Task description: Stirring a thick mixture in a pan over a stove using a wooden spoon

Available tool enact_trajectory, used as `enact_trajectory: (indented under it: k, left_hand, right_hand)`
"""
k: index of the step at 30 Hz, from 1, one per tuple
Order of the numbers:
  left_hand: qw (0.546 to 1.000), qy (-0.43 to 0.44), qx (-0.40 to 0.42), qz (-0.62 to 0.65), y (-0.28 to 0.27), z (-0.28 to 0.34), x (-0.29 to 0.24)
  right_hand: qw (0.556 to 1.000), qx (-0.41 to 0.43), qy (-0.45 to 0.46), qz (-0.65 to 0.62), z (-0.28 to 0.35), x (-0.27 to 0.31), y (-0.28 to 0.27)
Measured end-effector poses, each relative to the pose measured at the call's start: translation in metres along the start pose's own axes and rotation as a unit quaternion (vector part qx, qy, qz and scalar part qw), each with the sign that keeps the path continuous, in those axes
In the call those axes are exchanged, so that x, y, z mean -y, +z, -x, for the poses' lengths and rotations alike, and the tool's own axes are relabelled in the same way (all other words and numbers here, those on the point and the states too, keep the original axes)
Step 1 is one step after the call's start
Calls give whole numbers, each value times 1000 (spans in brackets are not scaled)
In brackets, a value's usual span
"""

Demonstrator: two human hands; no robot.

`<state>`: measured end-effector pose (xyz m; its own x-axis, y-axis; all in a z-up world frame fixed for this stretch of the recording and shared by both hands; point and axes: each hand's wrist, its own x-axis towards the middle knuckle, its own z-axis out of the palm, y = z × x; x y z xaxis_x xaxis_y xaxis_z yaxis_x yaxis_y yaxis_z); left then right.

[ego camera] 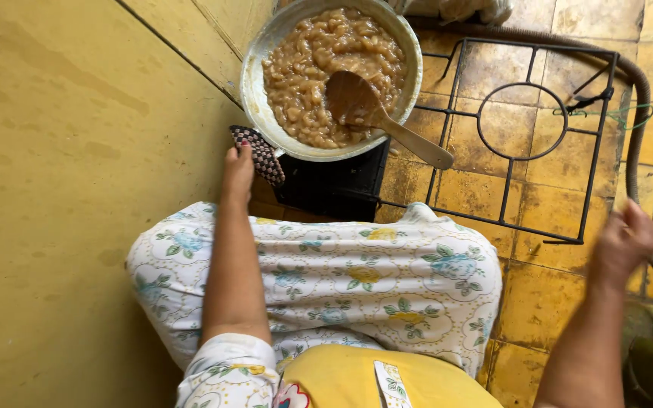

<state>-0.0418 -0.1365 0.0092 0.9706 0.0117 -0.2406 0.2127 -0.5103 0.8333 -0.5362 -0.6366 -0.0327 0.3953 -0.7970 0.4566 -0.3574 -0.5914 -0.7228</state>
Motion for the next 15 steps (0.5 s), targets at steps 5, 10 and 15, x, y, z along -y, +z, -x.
enact_trajectory:
  k: [5,10,15]
  left_hand:
    - [994,77,-70,11,33,-36,42]
    - [995,-54,-79,9,44,-38,36]
    - [994,-69,-71,42,47,-35,29]
  right_hand:
    - [977,204,-67,13,-56,220,76]
    - [879,457,-58,121,-67,284,157]
    - [818,525,-7,235,-58,362,181]
